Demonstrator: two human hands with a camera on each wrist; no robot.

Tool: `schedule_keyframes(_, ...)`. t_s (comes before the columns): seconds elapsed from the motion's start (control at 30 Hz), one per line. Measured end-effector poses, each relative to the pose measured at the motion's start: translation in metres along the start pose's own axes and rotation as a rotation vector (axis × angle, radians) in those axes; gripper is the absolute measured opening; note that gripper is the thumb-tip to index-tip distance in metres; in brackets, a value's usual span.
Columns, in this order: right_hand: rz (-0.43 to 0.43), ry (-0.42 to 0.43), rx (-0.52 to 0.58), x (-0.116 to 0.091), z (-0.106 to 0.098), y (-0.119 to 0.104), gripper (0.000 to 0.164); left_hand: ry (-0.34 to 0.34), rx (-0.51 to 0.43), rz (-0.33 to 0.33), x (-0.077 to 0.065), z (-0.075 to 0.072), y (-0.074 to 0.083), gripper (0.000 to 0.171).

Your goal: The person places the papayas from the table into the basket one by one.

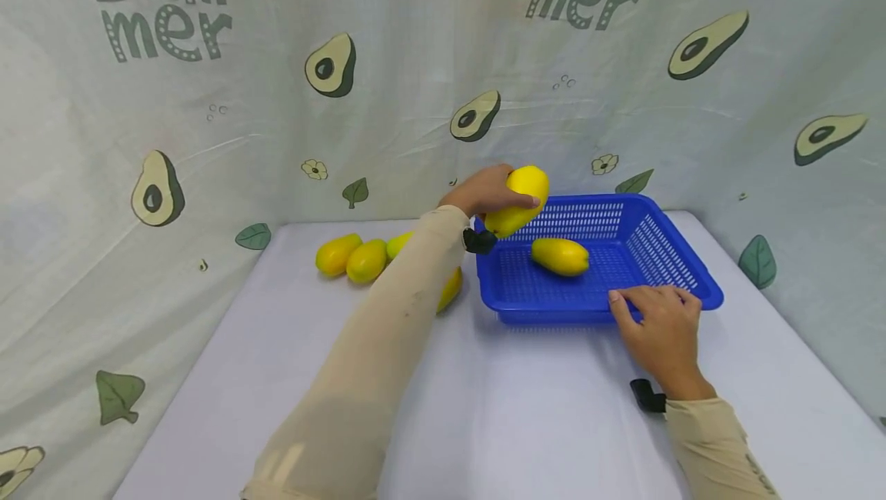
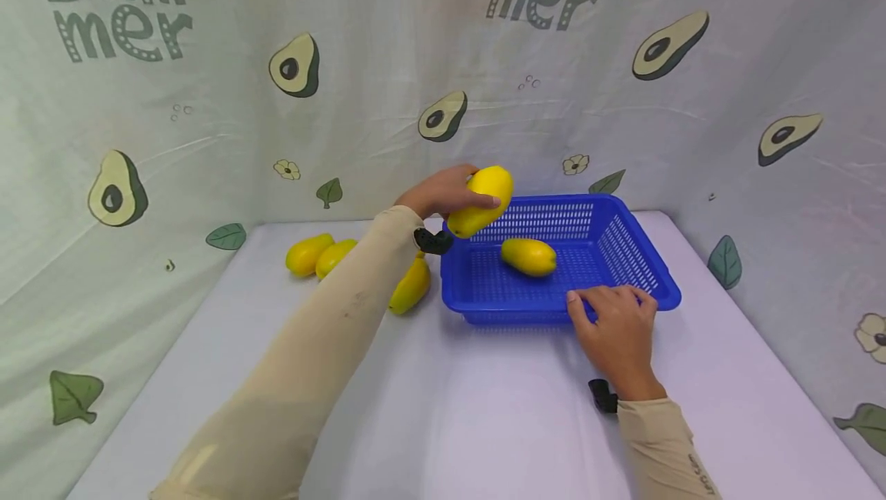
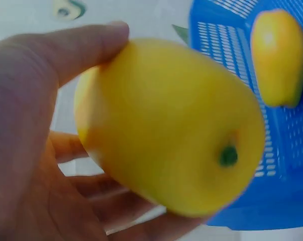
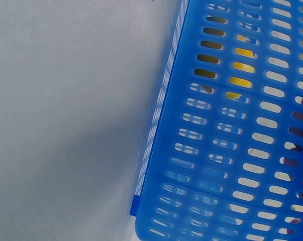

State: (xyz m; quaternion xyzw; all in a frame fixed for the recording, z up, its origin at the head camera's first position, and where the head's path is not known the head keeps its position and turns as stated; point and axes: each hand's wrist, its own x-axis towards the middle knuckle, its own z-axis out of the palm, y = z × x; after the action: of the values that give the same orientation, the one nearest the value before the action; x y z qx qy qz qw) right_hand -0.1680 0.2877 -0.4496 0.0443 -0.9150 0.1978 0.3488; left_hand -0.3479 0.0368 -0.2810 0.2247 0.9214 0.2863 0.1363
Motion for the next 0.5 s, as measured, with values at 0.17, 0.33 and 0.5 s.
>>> schedule_keyframes(0.17,-0.003,0.001,0.002,0.0,-0.001,0.0,0.032,0.033,0.117,-0.072,-0.003,0.003,0.013,0.062)
schedule_keyframes(0.33,0.007,-0.013,-0.002,0.0,-0.002,0.0,0.032,0.08,0.206,-0.149,-0.002,0.014,0.022,0.061)
schedule_keyframes(0.5,0.012,-0.018,0.0,-0.001,-0.001,0.001,0.033,0.088,0.208,-0.172,-0.004,0.022,0.025,0.064)
